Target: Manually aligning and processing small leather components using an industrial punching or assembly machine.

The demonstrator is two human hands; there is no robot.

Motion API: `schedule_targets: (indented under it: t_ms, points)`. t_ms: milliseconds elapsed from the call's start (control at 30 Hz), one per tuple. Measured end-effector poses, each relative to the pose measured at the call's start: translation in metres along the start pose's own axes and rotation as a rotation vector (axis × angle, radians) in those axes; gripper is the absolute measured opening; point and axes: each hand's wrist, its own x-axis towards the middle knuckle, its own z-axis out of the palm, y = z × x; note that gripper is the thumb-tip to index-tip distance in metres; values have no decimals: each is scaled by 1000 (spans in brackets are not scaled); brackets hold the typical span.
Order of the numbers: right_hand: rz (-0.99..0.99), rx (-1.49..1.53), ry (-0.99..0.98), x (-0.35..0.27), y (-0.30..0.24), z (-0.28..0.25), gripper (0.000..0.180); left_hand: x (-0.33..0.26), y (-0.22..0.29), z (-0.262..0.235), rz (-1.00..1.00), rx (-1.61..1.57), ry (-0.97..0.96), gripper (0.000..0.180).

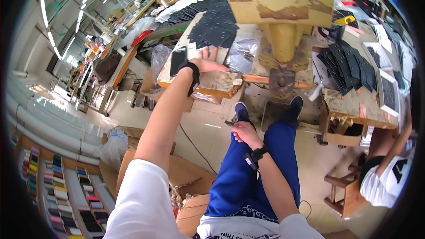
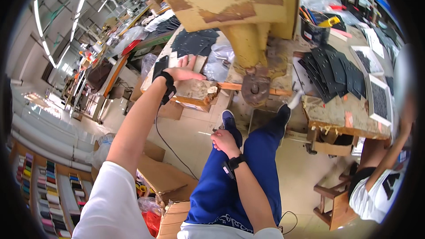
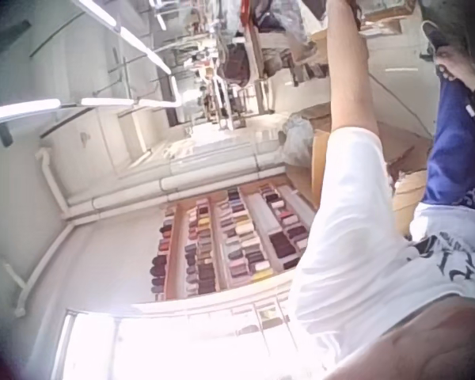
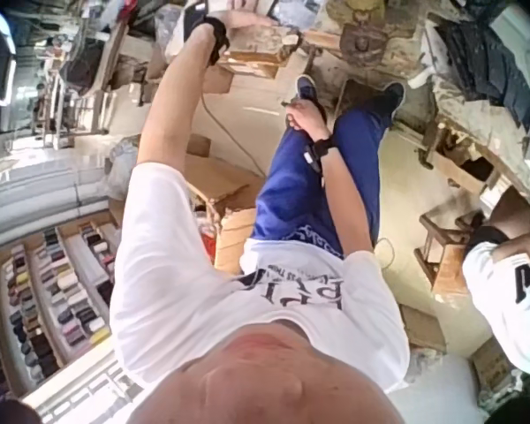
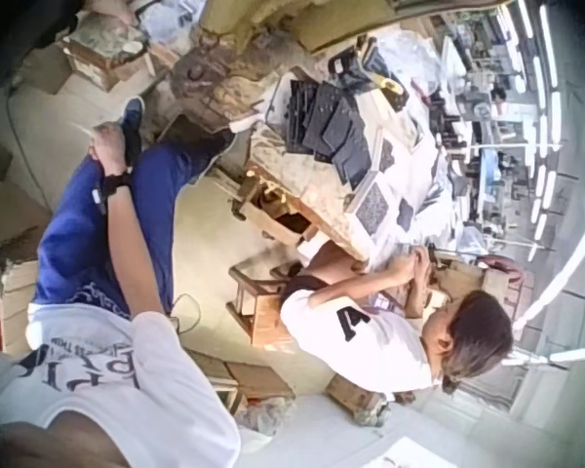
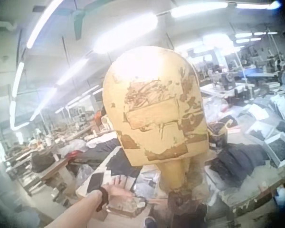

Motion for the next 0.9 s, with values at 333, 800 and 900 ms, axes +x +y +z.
schedule_targets:
  t_ms: [333,800,900]
  points:
    - [-28,66,83,-5,10,12,16,-12,12,-2,37,-53,44,122]
    - [-96,-23,1,9,30,10,20,-10,18,-6,46,66,61,119]
    - [-162,-420,75,16,29,3,30,-8,-3,-24,95,-94,-73,117]
